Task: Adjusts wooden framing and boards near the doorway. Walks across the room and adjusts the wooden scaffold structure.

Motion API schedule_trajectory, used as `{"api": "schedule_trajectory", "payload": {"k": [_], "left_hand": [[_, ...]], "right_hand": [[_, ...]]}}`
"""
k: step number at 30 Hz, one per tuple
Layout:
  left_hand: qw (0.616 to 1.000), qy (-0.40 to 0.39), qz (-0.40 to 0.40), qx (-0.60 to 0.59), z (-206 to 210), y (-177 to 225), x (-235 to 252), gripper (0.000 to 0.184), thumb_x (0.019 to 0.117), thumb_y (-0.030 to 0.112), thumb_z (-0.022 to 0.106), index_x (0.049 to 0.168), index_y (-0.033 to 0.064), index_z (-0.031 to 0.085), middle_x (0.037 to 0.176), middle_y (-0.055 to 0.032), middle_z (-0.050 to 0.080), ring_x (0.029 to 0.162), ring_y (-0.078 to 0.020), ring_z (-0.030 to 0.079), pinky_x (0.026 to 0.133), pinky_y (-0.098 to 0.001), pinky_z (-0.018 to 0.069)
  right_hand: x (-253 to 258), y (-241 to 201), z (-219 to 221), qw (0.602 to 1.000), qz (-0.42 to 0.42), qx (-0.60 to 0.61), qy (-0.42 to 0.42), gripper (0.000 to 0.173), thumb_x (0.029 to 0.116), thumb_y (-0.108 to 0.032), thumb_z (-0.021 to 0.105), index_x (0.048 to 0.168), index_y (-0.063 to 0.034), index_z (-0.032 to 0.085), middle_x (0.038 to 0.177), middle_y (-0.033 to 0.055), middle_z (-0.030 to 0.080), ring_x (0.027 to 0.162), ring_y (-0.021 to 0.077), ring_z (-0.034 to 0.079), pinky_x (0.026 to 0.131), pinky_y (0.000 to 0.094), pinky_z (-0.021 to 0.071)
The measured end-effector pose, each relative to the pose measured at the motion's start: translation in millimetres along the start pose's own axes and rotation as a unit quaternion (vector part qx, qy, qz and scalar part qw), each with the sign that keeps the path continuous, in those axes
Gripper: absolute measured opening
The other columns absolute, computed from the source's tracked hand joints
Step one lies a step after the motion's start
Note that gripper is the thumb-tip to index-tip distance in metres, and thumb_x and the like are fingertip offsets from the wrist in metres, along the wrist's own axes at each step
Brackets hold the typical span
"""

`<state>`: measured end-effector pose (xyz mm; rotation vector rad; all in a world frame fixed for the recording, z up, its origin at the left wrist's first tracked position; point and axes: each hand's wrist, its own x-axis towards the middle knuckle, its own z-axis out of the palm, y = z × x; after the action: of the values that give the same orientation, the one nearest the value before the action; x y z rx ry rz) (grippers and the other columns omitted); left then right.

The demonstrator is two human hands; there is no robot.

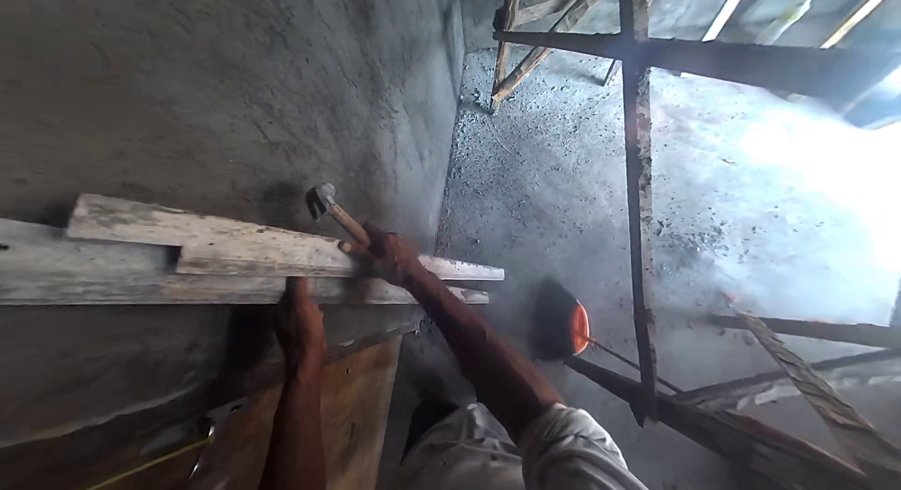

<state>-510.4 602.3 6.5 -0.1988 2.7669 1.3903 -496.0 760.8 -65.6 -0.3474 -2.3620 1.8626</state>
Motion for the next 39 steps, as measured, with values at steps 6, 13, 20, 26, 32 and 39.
{"api": "schedule_trajectory", "payload": {"k": [6, 13, 20, 26, 32, 39], "left_hand": [[0.99, -0.002, -0.011, -0.138, -4.6, -12.2, 6.6, 0.02, 0.1044, 0.032, 0.057, 0.107, 0.0126, 0.059, 0.078, 0.0061, 0.053, 0.053, -0.0013, 0.042, 0.047, -0.0185, 0.037], [0.993, 0.005, 0.017, -0.117, -7.2, -25.3, 0.1, 0.022, 0.0992, 0.032, 0.067, 0.089, 0.0136, 0.059, 0.061, 0.0111, 0.042, 0.045, -0.0001, 0.034, 0.043, -0.0186, 0.0323], [0.996, 0.005, 0.034, -0.078, -10.3, -29.8, -3.3, 0.034, 0.0968, 0.038, 0.071, 0.101, 0.0058, 0.06, 0.076, 0.0054, 0.051, 0.058, -0.0002, 0.044, 0.054, -0.0204, 0.0395], [0.997, 0.006, 0.05, -0.062, -12.1, -35.1, -8.0, 0.038, 0.0961, 0.039, 0.071, 0.103, 0.004, 0.06, 0.077, 0.0032, 0.051, 0.058, -0.0028, 0.044, 0.054, -0.0226, 0.0407], [0.994, -0.021, 0.058, -0.091, -21.6, -65.8, -28.7, 0.044, 0.1056, 0.032, 0.056, 0.139, 0.0031, 0.051, 0.088, -0.0018, 0.052, 0.06, -0.0063, 0.045, 0.052, -0.024, 0.0424], [0.842, -0.209, -0.341, -0.362, -1.9, -83.1, -93.4, 0.035, 0.1089, 0.018, 0.032, 0.083, 0.012, 0.053, 0.057, 0.0049, 0.05, 0.043, -0.003, 0.046, 0.039, -0.0158, 0.0399]], "right_hand": [[3.4, 27.9, 13.8, 1.0, -0.002, 0.02, 0.01, 0.047, 0.1029, -0.046, 0.059, 0.117, -0.0011, 0.062, 0.085, 0.0168, 0.067, 0.08, 0.0322, 0.067, 0.076, 0.0547, 0.0551], [-5.4, 25.7, 13.2, 0.999, -0.019, 0.036, -0.005, 0.05, 0.1017, -0.045, 0.061, 0.115, 0.003, 0.065, 0.092, 0.018, 0.069, 0.086, 0.03, 0.067, 0.084, 0.0504, 0.0547], [-20.4, 28.3, 6.1, 1.0, -0.011, 0.017, 0.022, 0.051, 0.1016, -0.045, 0.061, 0.118, 0.0031, 0.066, 0.107, 0.0197, 0.069, 0.096, 0.0315, 0.067, 0.088, 0.0517, 0.0543], [-52.6, 34.5, -9.8, 0.992, 0.096, -0.033, 0.069, 0.046, 0.1041, -0.045, 0.058, 0.117, -0.0009, 0.065, 0.107, 0.0184, 0.069, 0.097, 0.0342, 0.068, 0.086, 0.0557, 0.0552], [-55.6, 115.8, -59.6, 0.93, 0.36, -0.008, 0.076, 0.045, 0.1067, -0.035, 0.054, 0.132, 0.0022, 0.058, 0.11, 0.0258, 0.066, 0.093, 0.0384, 0.068, 0.083, 0.0576, 0.0549], [-161.5, 116.7, -48.9, 0.94, 0.331, 0.016, 0.082, 0.04, 0.1061, -0.036, 0.058, 0.132, -0.0056, 0.054, 0.089, 0.0162, 0.061, 0.066, 0.0249, 0.056, 0.062, 0.0441, 0.0505]]}}
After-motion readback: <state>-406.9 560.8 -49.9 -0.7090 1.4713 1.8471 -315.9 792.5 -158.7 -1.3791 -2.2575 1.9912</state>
